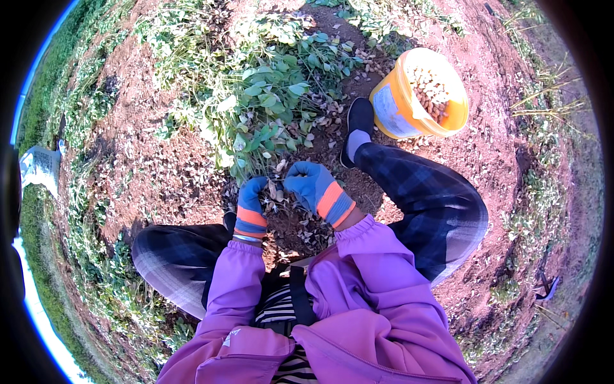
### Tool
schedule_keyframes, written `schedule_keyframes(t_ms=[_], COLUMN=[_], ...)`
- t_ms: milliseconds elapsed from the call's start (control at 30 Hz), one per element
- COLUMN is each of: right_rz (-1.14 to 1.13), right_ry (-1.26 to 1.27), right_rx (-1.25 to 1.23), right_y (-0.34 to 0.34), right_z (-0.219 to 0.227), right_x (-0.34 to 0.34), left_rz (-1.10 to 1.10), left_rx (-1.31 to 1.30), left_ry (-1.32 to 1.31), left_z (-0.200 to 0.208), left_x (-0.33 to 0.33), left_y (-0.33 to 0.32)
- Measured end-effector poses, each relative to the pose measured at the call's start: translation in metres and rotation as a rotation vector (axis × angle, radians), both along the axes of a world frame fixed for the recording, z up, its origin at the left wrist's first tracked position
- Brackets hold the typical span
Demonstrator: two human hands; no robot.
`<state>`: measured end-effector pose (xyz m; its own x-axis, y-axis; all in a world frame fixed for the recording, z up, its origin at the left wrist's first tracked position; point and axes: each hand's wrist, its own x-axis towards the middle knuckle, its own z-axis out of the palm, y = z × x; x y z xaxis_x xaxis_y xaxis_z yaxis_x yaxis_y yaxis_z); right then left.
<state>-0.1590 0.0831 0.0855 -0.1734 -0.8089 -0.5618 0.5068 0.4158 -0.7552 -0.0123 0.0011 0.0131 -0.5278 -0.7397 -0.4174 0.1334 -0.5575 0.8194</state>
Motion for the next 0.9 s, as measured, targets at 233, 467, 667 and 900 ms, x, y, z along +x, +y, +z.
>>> schedule_keyframes(t_ms=[233, 467, 667, 900], right_rz=[-0.199, -0.116, 0.104, -0.024], right_ry=[-0.127, 0.590, 1.150, 1.268], right_rx=[-0.172, -0.233, -0.303, -0.304], right_y=[0.005, -0.012, -0.014, -0.012], right_z=[0.007, 0.000, -0.020, -0.020], right_x=[-0.021, 0.001, 0.006, 0.005], left_rz=[-0.014, 0.034, 0.013, 0.103], left_rx=[0.136, 0.089, 0.099, 0.049], left_ry=[0.157, 0.096, 0.082, 0.068], left_z=[-0.002, 0.010, -0.001, 0.006], left_x=[0.005, -0.001, -0.006, -0.007], left_y=[-0.004, 0.002, 0.000, -0.003])
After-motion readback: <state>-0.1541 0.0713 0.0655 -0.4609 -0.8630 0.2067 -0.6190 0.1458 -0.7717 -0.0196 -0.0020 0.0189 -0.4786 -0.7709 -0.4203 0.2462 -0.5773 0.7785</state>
